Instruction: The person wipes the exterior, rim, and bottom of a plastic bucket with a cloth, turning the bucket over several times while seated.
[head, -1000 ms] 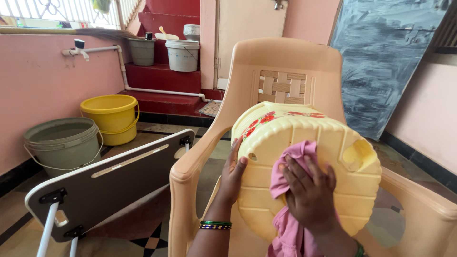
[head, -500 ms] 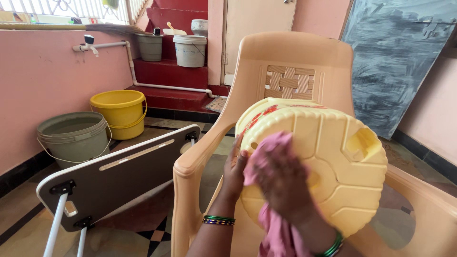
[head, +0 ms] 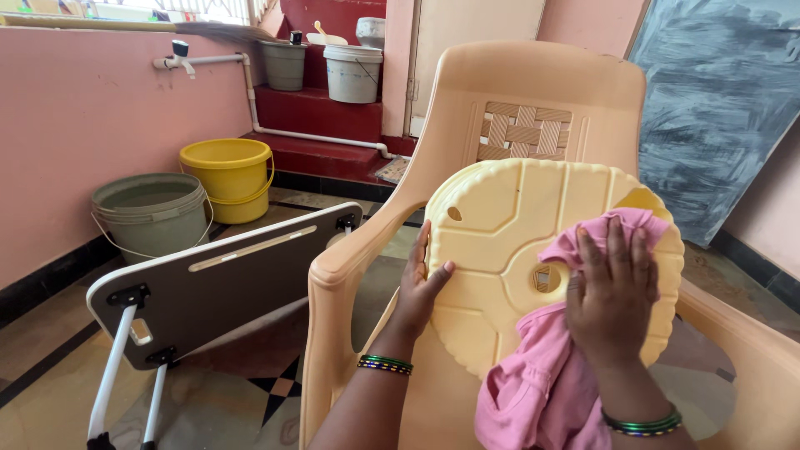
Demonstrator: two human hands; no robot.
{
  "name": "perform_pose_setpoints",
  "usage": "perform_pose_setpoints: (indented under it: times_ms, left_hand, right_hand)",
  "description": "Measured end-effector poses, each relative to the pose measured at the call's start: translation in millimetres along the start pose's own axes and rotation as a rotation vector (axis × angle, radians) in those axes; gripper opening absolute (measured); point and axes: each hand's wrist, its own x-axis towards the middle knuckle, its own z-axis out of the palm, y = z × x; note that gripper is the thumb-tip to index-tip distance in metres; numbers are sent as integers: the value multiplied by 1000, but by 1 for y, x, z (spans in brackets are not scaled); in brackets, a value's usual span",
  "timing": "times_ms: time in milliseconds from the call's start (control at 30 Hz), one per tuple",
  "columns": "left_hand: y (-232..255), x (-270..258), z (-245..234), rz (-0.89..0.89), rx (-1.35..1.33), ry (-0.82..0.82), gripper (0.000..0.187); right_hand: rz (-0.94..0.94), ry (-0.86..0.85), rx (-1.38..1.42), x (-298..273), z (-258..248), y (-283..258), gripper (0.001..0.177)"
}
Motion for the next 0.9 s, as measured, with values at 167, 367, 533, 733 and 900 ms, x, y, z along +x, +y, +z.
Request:
perform_pose_setpoints:
  times_ms: [167,367,533,733,900]
  left_hand:
    - [-16,6,-1,2,-52,139,73]
    - [-28,8,-4,17,-60,162,70]
    - [-21,5,-3,-17,-32,152,68]
    - [-21,7,-1,-28,-81,146,68]
    - [-12,1,7,245,743,322,55]
  right_hand:
    - [-183,-53,87,-10,20,-34,40]
    - [-336,-177,162,-17,22,-59,43]
    - [-95,-29,54,-4,6,-5,44]
    - [11,11,-12,-5,5,7,47]
    - [-108,-71,63,-9,14,-28,45]
